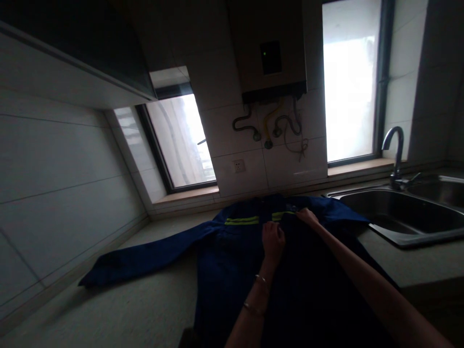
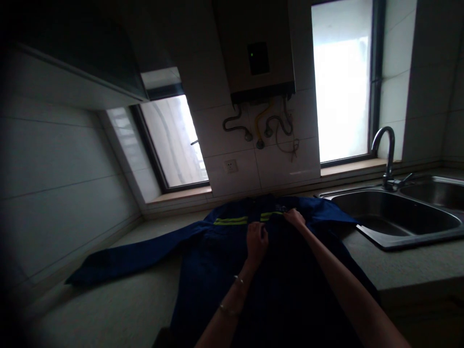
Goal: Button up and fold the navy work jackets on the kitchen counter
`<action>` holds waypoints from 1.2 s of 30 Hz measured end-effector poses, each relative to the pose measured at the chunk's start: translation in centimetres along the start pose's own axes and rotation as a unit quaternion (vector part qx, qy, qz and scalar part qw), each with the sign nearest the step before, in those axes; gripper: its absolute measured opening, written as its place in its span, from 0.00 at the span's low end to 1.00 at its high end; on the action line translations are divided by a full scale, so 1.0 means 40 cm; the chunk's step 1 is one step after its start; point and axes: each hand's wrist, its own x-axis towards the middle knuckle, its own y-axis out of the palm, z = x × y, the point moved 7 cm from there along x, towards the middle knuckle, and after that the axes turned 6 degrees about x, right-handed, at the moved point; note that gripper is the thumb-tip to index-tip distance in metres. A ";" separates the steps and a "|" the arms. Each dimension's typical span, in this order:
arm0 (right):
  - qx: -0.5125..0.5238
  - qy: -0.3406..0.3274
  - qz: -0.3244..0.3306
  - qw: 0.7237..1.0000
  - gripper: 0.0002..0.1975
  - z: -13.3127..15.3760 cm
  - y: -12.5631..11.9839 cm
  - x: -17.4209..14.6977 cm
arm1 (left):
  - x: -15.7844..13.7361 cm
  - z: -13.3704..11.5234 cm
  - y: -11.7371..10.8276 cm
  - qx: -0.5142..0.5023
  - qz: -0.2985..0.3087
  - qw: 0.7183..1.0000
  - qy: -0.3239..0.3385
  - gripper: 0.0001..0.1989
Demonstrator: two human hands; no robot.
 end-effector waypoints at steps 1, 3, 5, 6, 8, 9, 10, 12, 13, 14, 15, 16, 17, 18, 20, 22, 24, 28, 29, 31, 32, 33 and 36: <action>-0.006 0.002 0.001 1.000 0.22 0.009 0.001 -0.001 | 0.012 0.051 -0.017 0.009 -0.017 0.998 -0.057 0.12; -0.022 0.006 -0.002 1.000 0.21 0.038 0.009 -0.003 | 0.031 0.155 -0.019 0.008 0.010 0.985 -0.172 0.14; -0.033 -0.007 -0.019 0.999 0.19 0.084 0.025 -0.005 | 0.047 0.229 0.013 -0.015 0.096 0.965 -0.243 0.16; -0.040 -0.026 -0.037 0.998 0.19 0.116 0.034 -0.006 | 0.054 0.247 0.032 -0.028 0.137 0.957 -0.256 0.16; -0.048 -0.083 -0.069 0.993 0.17 0.192 0.061 -0.011 | 0.068 0.251 0.064 -0.051 0.186 0.949 -0.250 0.14; -0.049 -0.111 -0.076 0.990 0.16 0.229 0.079 -0.013 | 0.072 0.242 0.074 -0.057 0.193 0.950 -0.238 0.13; -0.048 -0.132 -0.076 0.987 0.16 0.264 0.099 -0.012 | 0.074 0.228 0.081 -0.059 0.188 0.955 -0.222 0.13; -0.042 -0.145 -0.056 0.987 0.17 0.314 0.140 -0.003 | 0.068 0.196 0.085 -0.045 0.169 0.968 -0.181 0.14; -0.042 -0.139 -0.045 0.988 0.19 0.331 0.156 0.005 | 0.062 0.180 0.085 -0.030 0.159 0.974 -0.157 0.14; -0.045 -0.132 -0.037 0.989 0.21 0.344 0.168 0.014 | 0.053 0.165 0.083 -0.013 0.153 0.979 -0.132 0.15; -0.050 -0.126 -0.032 0.990 0.23 0.354 0.176 0.024 | 0.045 0.154 0.082 0.005 0.152 0.982 -0.110 0.16; -0.056 -0.123 -0.028 0.991 0.24 0.362 0.180 0.034 | 0.037 0.146 0.081 0.019 0.157 0.983 -0.094 0.16; -0.062 -0.122 -0.024 0.990 0.25 0.370 0.181 0.042 | 0.031 0.140 0.080 0.029 0.165 0.983 -0.082 0.16; -0.068 -0.126 -0.022 0.989 0.24 0.377 0.181 0.050 | 0.027 0.136 0.078 0.038 0.170 0.982 -0.074 0.16; -0.081 -0.143 -0.015 0.986 0.19 0.392 0.177 0.058 | 0.025 0.128 0.074 0.049 0.179 0.981 -0.065 0.16; -0.091 -0.163 -0.009 0.982 0.14 0.402 0.174 0.057 | 0.028 0.121 0.072 0.043 0.184 0.980 -0.058 0.15; -0.099 -0.179 -0.005 0.979 0.13 0.404 0.170 0.049 | 0.037 0.119 0.071 0.005 0.181 0.982 -0.054 0.13; -0.109 -0.213 0.002 0.971 0.14 0.384 0.160 0.007 | 0.069 0.168 0.049 -0.111 0.106 0.982 -0.113 0.16; -0.110 -0.224 0.003 0.968 0.14 0.377 0.158 -0.009 | 0.077 0.187 0.036 -0.120 0.068 0.982 -0.130 0.16; -0.112 -0.246 0.004 0.963 0.14 0.364 0.152 -0.047 | 0.088 0.211 0.010 -0.107 -0.002 0.985 -0.132 0.16; -0.113 -0.255 0.002 0.960 0.13 0.357 0.149 -0.068 | 0.090 0.213 0.001 -0.091 -0.022 0.989 -0.118 0.17; -0.113 -0.264 0.000 0.958 0.13 0.353 0.146 -0.088 | 0.091 0.210 -0.004 -0.071 -0.027 0.992 -0.100 0.19; -0.103 -0.297 -0.005 0.949 0.15 0.349 0.139 -0.141 | 0.086 0.189 -0.006 -0.020 -0.007 0.999 -0.051 0.17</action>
